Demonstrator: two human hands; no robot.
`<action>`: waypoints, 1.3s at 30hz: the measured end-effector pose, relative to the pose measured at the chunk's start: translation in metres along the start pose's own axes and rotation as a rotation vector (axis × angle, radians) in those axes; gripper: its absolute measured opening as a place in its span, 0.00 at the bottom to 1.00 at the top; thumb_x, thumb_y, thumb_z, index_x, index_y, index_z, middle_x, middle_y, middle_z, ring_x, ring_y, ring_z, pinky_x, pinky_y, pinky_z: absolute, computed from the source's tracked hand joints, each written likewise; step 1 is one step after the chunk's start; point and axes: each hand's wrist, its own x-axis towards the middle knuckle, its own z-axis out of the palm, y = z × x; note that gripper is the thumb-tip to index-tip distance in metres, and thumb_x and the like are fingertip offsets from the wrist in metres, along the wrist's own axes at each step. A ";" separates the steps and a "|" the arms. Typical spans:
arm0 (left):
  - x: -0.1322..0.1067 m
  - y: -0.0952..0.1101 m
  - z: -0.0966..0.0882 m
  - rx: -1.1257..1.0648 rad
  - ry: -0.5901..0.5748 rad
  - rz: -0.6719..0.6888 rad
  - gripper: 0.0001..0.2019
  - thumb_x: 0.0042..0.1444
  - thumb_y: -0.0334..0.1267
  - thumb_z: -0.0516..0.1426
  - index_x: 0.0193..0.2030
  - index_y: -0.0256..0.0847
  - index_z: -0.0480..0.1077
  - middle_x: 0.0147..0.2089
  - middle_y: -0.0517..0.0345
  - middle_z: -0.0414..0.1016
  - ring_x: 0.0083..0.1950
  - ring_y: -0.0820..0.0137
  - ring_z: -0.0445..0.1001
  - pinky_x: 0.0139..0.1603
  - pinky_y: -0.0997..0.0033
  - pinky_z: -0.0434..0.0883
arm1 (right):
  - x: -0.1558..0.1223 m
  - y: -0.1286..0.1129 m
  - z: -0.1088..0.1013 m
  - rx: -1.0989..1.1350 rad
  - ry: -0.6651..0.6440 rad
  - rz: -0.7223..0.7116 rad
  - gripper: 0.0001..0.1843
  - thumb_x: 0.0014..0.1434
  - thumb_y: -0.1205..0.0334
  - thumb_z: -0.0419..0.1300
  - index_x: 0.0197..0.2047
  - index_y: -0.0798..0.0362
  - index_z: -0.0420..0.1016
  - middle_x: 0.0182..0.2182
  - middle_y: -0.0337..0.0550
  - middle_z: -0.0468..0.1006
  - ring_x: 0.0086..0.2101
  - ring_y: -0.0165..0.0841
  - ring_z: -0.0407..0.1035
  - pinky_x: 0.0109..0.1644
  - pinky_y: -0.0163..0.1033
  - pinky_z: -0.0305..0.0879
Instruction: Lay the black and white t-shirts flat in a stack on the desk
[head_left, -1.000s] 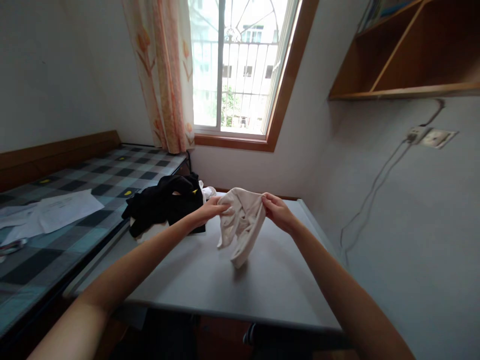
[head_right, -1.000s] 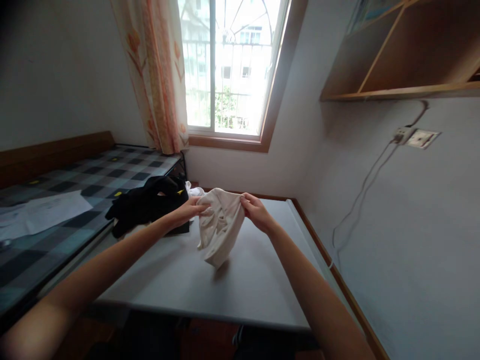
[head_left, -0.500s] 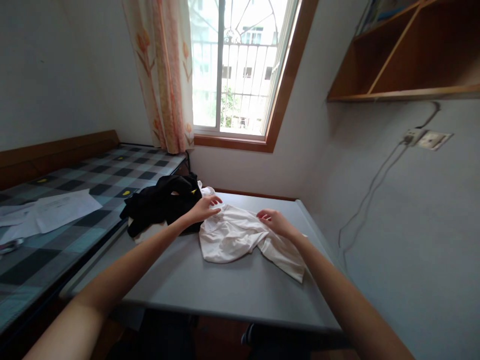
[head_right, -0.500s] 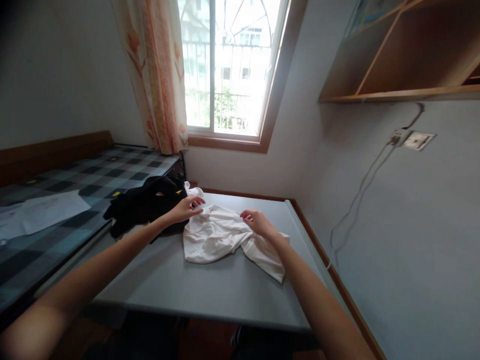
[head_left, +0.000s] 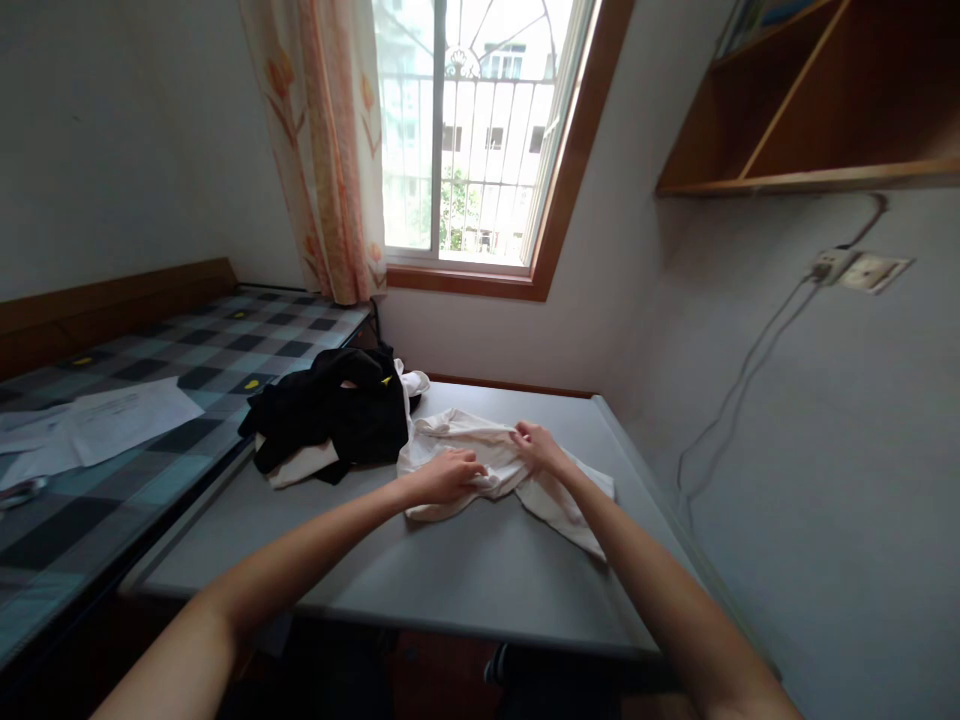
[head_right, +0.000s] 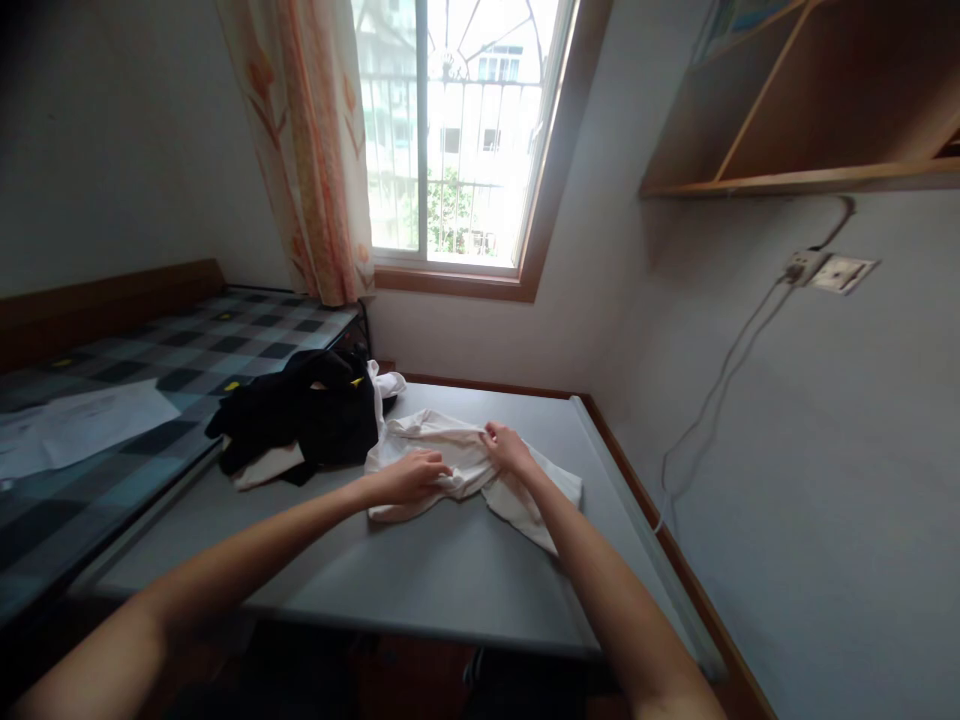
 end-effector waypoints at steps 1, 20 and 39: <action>0.002 -0.002 -0.005 0.013 -0.015 0.005 0.14 0.62 0.44 0.57 0.52 0.42 0.71 0.55 0.51 0.70 0.52 0.62 0.72 0.51 0.61 0.72 | 0.002 0.003 -0.006 0.138 0.053 0.027 0.13 0.58 0.52 0.56 0.28 0.52 0.69 0.24 0.40 0.74 0.27 0.32 0.67 0.32 0.35 0.62; -0.017 -0.013 -0.160 0.659 0.508 0.101 0.07 0.51 0.32 0.53 0.25 0.43 0.68 0.28 0.56 0.66 0.35 0.64 0.64 0.42 0.61 0.64 | -0.006 0.100 -0.149 0.940 0.784 0.422 0.12 0.52 0.55 0.61 0.27 0.51 0.63 0.21 0.32 0.65 0.21 0.26 0.60 0.24 0.32 0.63; -0.013 0.007 -0.080 0.343 -0.115 0.003 0.29 0.51 0.56 0.62 0.56 0.42 0.72 0.51 0.48 0.76 0.52 0.59 0.72 0.55 0.64 0.66 | -0.034 0.009 -0.040 -0.089 -0.115 -0.084 0.16 0.59 0.49 0.57 0.28 0.52 0.72 0.27 0.43 0.75 0.31 0.36 0.68 0.38 0.38 0.62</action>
